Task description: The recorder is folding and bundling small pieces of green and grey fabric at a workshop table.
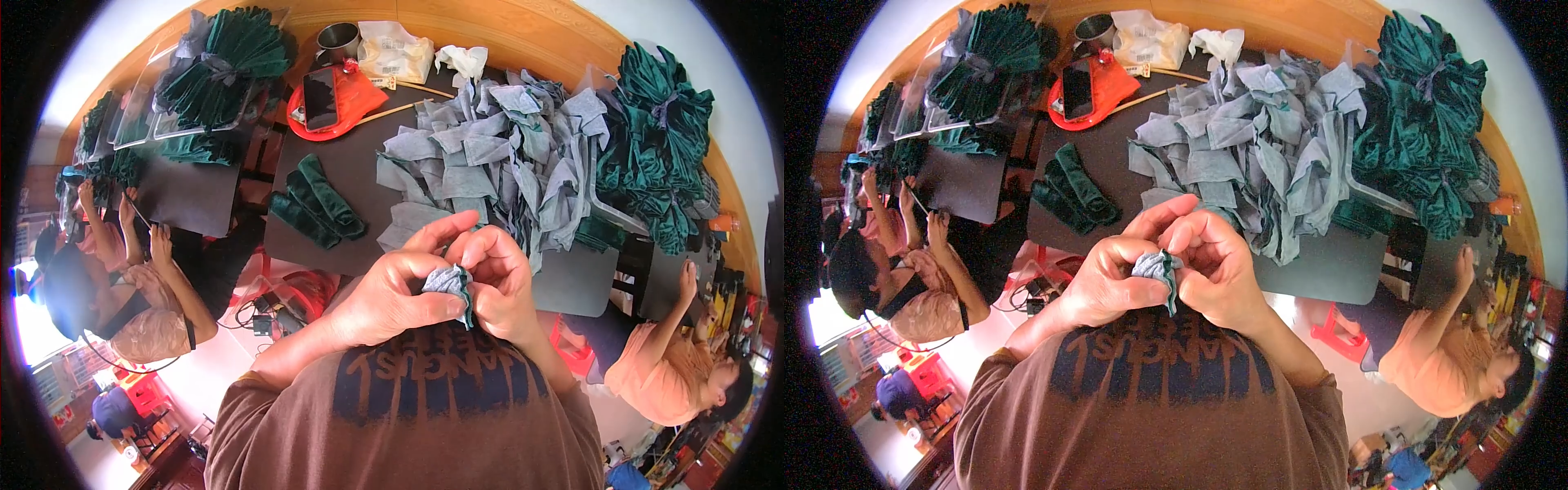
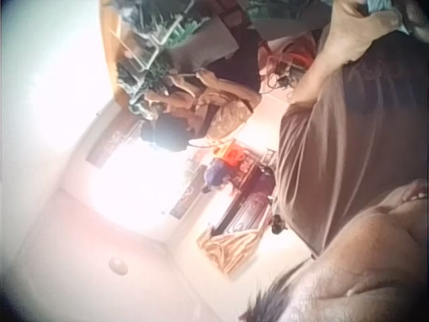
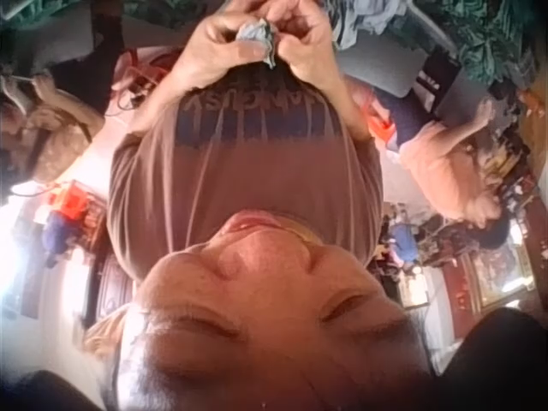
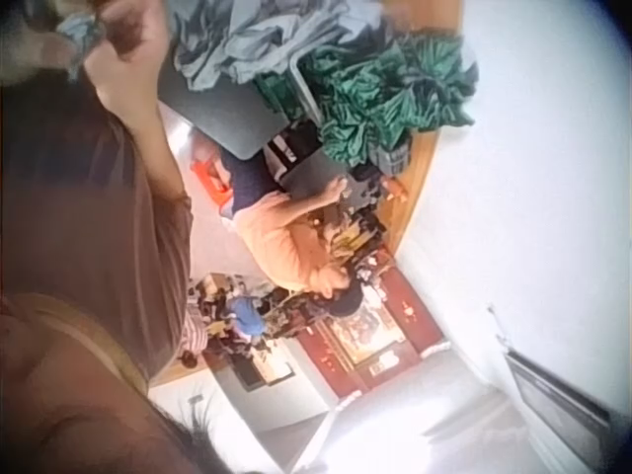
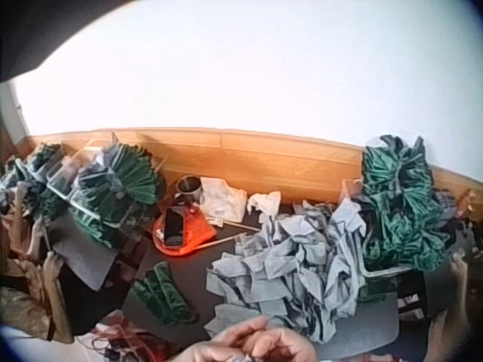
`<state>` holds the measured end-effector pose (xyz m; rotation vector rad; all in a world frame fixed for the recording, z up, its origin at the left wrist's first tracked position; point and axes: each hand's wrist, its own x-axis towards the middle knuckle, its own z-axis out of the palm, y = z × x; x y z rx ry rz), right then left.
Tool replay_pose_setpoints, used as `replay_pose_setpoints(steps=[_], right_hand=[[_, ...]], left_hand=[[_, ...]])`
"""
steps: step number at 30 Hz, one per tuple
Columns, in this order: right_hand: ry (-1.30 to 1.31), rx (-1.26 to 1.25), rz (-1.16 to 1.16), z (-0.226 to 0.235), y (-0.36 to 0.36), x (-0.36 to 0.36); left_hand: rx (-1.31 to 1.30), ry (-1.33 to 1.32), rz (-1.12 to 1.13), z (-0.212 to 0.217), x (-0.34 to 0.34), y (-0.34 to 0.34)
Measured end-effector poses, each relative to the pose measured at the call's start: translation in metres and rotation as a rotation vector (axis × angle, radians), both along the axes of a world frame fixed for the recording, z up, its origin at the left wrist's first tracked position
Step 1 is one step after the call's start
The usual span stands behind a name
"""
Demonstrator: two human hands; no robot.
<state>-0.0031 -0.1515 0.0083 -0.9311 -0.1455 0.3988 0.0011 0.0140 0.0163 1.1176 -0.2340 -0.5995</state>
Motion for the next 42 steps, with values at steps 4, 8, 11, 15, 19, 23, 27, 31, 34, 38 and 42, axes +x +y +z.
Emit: replay_pose_setpoints(steps=[4,8,11,15,19,23,27,31,34,38,42], right_hand=[[-0.031,-0.034,0.025,-0.006,0.002,-0.002],[-0.005,-0.033,-0.014,-0.009,0.006,-0.006],[0.014,-0.12,-0.002,-0.006,0.006,-0.007],[-0.087,-0.156,-0.018,-0.005,0.005,-0.009],[-0.171,-0.152,-0.022,-0.005,0.006,-0.008],[-0.167,-0.152,-0.04,-0.004,0.007,-0.009],[-0.197,-0.201,-0.039,-0.004,0.008,-0.01],[-0.164,-0.287,0.008,-0.006,0.005,-0.01],[-0.184,-0.359,0.017,-0.009,0.003,-0.009],[-0.145,-0.364,0.004,-0.009,0.004,-0.01],[-0.144,-0.363,0.008,-0.009,0.005,-0.007]], left_hand=[[-0.007,0.062,-0.004,-0.001,-0.003,0.005],[0.058,0.136,-0.024,0.002,-0.005,0.011],[0.135,0.036,-0.047,0.003,-0.006,0.015],[0.175,-0.001,-0.077,0.004,-0.008,0.016],[0.231,-0.142,-0.059,0.005,-0.007,0.016],[0.214,-0.185,-0.089,0.003,-0.005,0.018],[0.171,-0.142,-0.072,-0.004,-0.006,0.02],[0.093,-0.085,-0.036,-0.017,-0.008,0.018],[0.03,0.004,0.002,-0.018,-0.011,0.014],[0.239,-0.172,0.042,-0.019,-0.01,0.014],[0.334,-0.226,0.163,-0.014,-0.017,0.007]])
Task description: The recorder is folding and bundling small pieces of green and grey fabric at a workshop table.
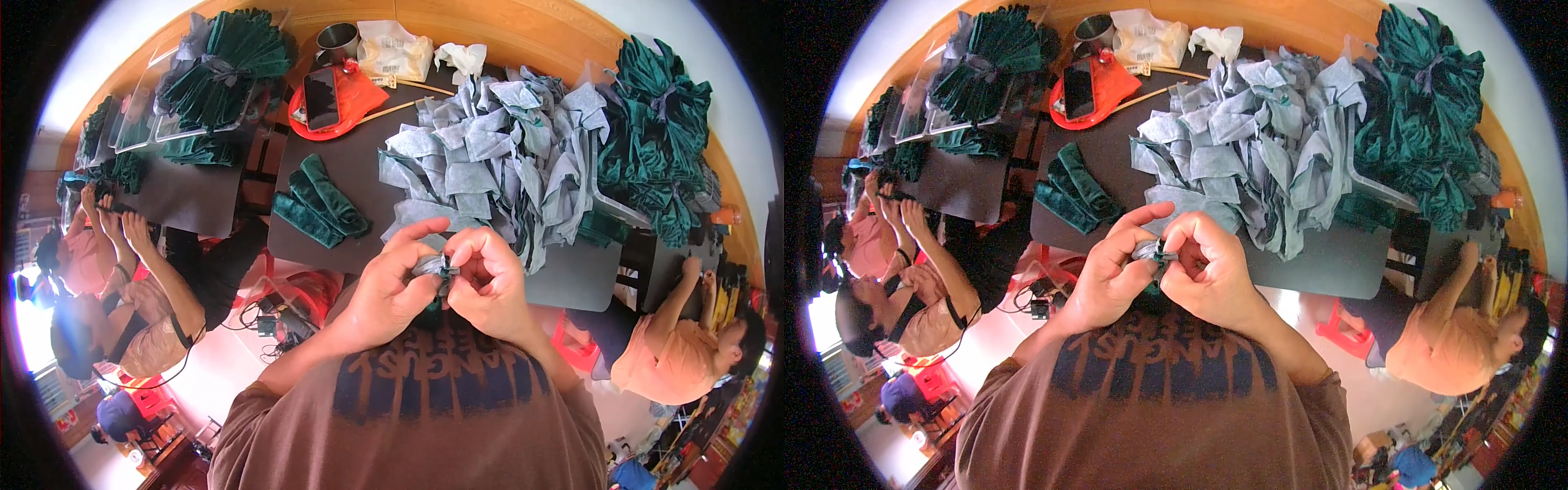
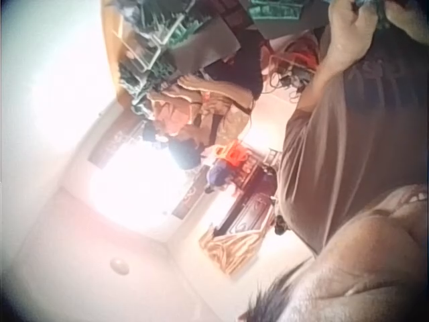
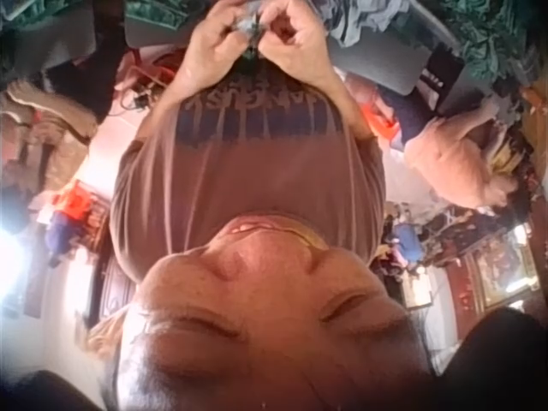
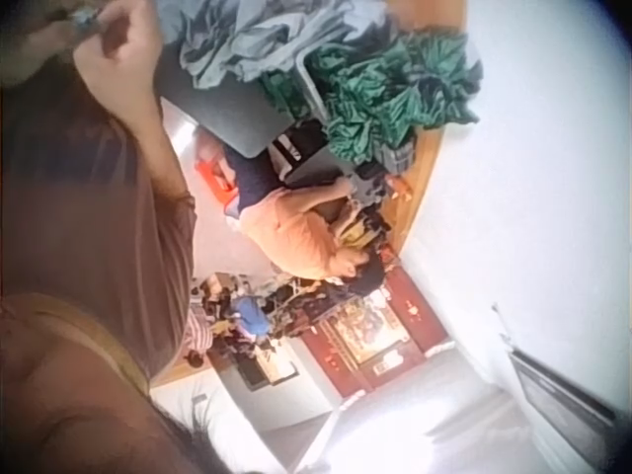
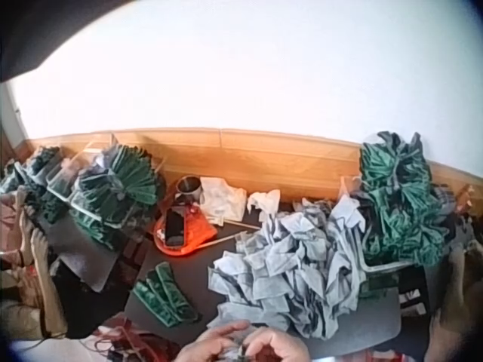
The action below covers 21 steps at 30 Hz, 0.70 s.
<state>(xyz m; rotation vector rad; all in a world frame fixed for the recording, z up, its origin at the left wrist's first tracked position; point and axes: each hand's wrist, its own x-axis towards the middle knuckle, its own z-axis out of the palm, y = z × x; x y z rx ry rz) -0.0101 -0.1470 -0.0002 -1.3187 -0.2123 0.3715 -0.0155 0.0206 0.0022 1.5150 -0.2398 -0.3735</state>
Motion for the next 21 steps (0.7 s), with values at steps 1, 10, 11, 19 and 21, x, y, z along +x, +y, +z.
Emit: replay_pose_setpoints(steps=[1,10,11,19,21], right_hand=[[-0.018,0.008,-0.005,-0.0006,-0.0005,0.0],[-0.137,-0.097,-0.047,-0.0033,-0.0006,-0.0067],[-0.137,-0.096,-0.049,-0.003,0.0005,-0.006],[-0.501,-0.299,-0.225,0.0022,0.0063,-0.0037],[-0.527,-0.302,-0.235,-0.0002,0.0059,-0.0063]], left_hand=[[0.046,-0.047,0.053,0.0019,-0.0002,-0.0037],[0.274,-0.23,0.19,0.0055,-0.005,-0.0085],[0.297,-0.297,0.212,0.0045,-0.0039,-0.0089],[0.394,-0.374,0.211,0.0069,-0.0048,-0.0104],[0.436,-0.387,0.199,0.0075,-0.0048,-0.0121]])
